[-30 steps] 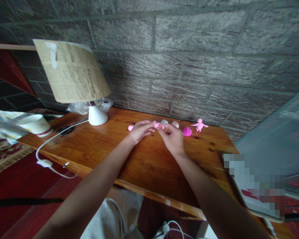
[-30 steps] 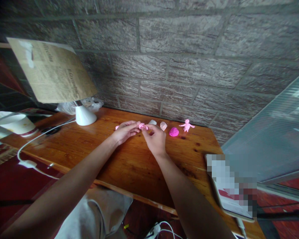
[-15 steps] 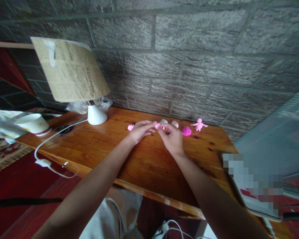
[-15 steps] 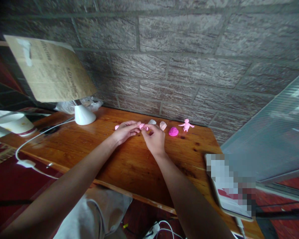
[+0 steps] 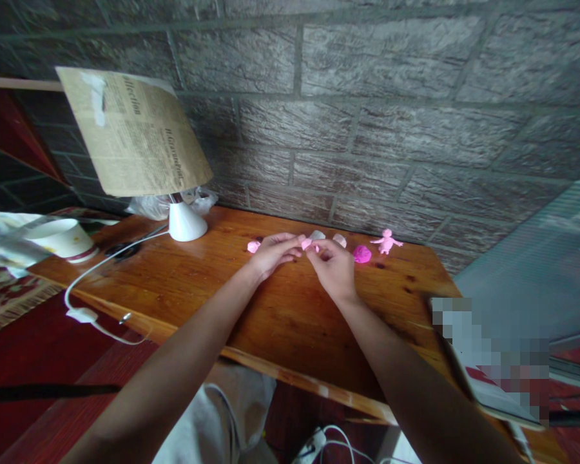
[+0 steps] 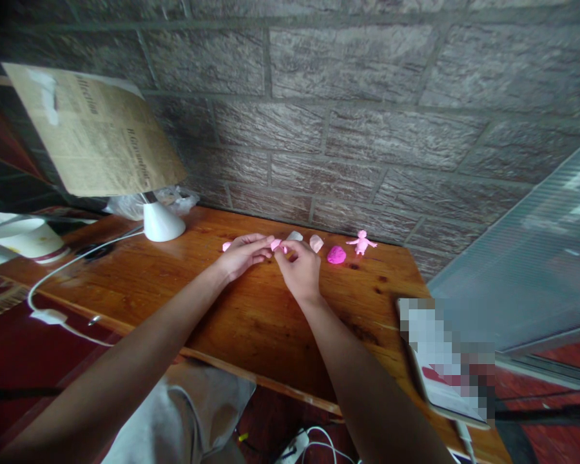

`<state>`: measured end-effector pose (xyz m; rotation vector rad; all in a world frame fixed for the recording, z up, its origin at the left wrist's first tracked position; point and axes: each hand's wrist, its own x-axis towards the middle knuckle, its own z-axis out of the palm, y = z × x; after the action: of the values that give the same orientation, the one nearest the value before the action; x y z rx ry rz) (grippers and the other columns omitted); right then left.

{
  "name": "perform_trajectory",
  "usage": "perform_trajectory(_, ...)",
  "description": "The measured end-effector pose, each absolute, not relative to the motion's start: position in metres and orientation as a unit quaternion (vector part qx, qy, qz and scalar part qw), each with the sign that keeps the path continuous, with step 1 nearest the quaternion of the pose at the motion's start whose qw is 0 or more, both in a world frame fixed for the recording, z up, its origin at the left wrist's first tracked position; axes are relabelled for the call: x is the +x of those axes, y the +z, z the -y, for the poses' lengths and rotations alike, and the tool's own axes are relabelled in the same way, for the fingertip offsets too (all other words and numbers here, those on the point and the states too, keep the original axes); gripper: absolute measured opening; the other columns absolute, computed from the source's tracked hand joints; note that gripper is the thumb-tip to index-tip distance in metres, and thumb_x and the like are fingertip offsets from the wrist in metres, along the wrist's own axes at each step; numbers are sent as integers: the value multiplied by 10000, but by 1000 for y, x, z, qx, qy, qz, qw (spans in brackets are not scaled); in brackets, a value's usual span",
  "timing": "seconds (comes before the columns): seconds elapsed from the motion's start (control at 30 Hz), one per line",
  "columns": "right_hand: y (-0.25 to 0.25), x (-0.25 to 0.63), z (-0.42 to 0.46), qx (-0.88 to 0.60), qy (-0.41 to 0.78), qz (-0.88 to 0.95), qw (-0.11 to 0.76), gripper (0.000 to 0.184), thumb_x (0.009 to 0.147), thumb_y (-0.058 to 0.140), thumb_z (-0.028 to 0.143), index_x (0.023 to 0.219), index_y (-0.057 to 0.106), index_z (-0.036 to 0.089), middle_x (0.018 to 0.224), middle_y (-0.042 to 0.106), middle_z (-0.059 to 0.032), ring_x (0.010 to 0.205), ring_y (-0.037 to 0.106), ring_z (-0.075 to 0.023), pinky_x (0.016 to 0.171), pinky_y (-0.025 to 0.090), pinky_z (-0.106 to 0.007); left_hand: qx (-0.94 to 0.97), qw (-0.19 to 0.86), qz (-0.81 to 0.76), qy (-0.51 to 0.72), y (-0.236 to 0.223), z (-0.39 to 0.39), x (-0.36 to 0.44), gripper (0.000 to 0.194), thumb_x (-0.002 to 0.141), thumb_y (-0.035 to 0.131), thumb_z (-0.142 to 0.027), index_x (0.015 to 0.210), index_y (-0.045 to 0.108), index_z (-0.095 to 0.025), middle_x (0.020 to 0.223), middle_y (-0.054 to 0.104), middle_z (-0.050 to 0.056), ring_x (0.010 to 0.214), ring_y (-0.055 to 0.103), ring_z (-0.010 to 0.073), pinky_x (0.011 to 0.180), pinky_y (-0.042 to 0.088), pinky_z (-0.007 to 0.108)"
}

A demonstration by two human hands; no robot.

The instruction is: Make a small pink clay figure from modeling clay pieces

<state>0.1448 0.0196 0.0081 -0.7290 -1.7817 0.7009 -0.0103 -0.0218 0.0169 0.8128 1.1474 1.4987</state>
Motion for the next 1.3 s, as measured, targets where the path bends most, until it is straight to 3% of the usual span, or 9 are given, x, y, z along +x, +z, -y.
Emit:
perform_trajectory(0.23, 9, 144, -18, -284, 326, 744, 510, 233, 820, 697, 365, 976, 736, 196, 914, 759, -55, 660, 636, -153, 622, 501, -286, 325, 517, -471, 637, 17, 20, -17, 404, 597, 916, -430, 794, 708, -145, 728, 701, 8, 638, 616, 57, 584, 413, 155)
perform_trajectory(0.63, 6, 144, -21, -297, 360, 733, 494, 238, 834, 687, 393, 958, 762, 204, 953, 780, -62, 670, 638, -163, 651, 500, -308, 380, 422, -500, 654, 17, 21, -19, 394, 617, 880, -481, 759, 724, -149, 759, 698, 32, 661, 586, 96, 592, 406, 207)
perform_trajectory(0.83, 1, 144, -25, -307, 356, 734, 490, 214, 835, 682, 390, 928, 769, 218, 926, 781, -44, 610, 602, -145, 646, 500, -311, 387, 423, -497, 651, 18, 21, -20, 397, 602, 882, -491, 767, 741, -158, 738, 687, 25, 666, 587, 95, 590, 401, 197)
perform_trajectory(1.13, -3, 142, -30, -310, 411, 694, 503, 256, 798, 717, 428, 941, 759, 220, 960, 778, -57, 734, 660, -192, 576, 506, -303, 414, 470, -445, 641, 16, 21, -19, 436, 657, 862, -474, 959, 771, -172, 914, 740, 66, 728, 644, 115, 610, 439, 199)
perform_trajectory(1.3, 0, 142, -28, -305, 442, 680, 499, 265, 771, 744, 422, 948, 756, 225, 984, 775, -49, 657, 633, -158, 545, 504, -288, 405, 470, -441, 648, 15, 20, -20, 445, 651, 878, -426, 993, 745, -176, 967, 746, 65, 730, 652, 109, 629, 452, 206)
